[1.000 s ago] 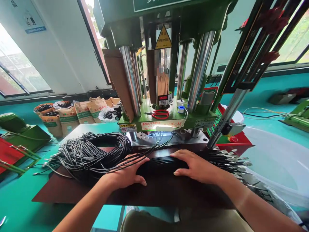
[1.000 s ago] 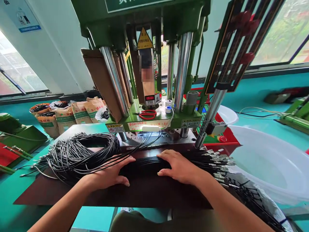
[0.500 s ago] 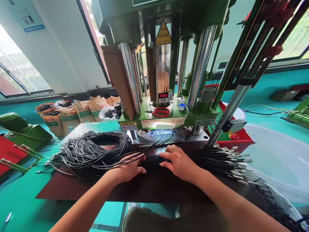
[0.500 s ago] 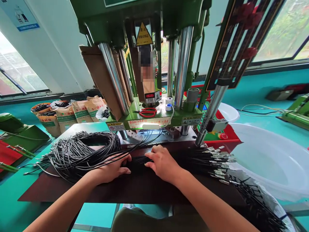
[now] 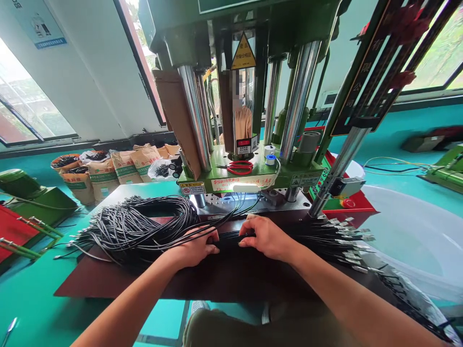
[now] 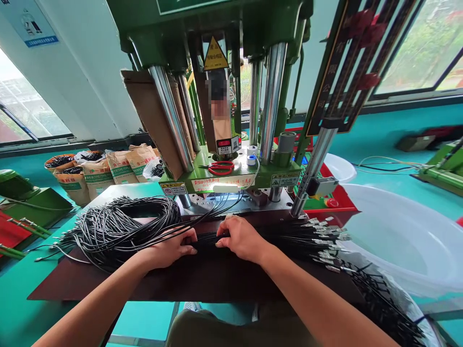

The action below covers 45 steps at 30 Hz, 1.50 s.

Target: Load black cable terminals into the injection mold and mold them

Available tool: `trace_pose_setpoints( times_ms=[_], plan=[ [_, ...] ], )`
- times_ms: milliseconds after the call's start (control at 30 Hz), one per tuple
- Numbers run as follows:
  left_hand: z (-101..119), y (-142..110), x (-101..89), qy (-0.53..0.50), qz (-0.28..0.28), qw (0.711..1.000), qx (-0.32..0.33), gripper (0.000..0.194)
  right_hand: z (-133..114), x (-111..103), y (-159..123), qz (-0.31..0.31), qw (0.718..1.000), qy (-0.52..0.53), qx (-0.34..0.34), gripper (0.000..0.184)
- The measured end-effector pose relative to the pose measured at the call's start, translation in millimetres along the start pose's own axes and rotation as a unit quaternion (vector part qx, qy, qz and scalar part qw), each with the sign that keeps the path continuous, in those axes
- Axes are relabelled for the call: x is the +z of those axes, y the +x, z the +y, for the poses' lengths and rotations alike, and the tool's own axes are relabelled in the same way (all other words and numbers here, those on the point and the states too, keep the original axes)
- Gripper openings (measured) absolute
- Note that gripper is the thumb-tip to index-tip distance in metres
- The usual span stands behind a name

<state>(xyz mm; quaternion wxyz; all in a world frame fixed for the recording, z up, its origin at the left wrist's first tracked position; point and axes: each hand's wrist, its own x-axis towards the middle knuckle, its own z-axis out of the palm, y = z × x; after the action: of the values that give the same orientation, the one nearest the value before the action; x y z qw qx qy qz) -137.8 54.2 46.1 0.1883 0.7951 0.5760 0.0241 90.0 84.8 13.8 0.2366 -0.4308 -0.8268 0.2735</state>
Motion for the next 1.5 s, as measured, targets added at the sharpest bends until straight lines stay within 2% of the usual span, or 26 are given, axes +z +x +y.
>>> trace_pose_setpoints(
  times_ms=[167,433,567,700,800,900,1000,1100,1400,1500],
  plan=[
    [2.6,0.1,-3.1,0.005,-0.012,1.000,-0.010,0.017,-2.7,-3.4,5.1,-0.026,0.998,0.046,0.039,0.014],
    [0.9,0.9,-2.2,0.014,-0.029,0.999,0.007,0.020,-11.3,-8.9,7.7,-0.013,0.998,0.052,0.023,0.008],
    [5.3,-1.9,-7.4,0.015,-0.041,0.999,0.004,0.020,-11.2,-10.5,7.3,-0.040,0.998,0.041,0.036,0.010],
    [12.6,-8.2,-17.8,-0.009,-0.037,0.999,-0.020,0.021,-6.8,-12.9,6.6,-0.065,0.997,-0.011,0.029,0.025],
    [15.5,-10.1,-21.5,-0.016,-0.035,0.999,-0.025,0.022,-5.3,-16.0,6.1,-0.071,0.996,-0.057,0.020,0.017],
    [14.5,-7.8,-16.9,-0.008,-0.041,0.999,-0.007,0.025,-4.8,-17.2,5.4,-0.085,0.994,-0.070,0.010,0.014],
    [11.4,-4.3,-8.1,0.020,-0.060,0.998,-0.014,0.036,-2.8,-14.3,4.7,-0.089,0.992,-0.085,0.014,0.029],
    [8.6,-2.5,-2.3,0.043,-0.068,0.996,-0.029,0.037,-0.3,-10.0,4.2,-0.089,0.992,-0.092,0.019,0.040],
    [6.2,-3.1,-5.0,0.047,-0.067,0.997,-0.010,0.019,4.9,-7.0,6.6,-0.083,0.994,-0.072,0.019,0.028],
    [4.4,-4.3,-8.4,0.048,-0.057,0.997,-0.010,0.024,5.1,-7.3,6.4,-0.082,0.995,-0.061,0.020,0.024]
  ],
)
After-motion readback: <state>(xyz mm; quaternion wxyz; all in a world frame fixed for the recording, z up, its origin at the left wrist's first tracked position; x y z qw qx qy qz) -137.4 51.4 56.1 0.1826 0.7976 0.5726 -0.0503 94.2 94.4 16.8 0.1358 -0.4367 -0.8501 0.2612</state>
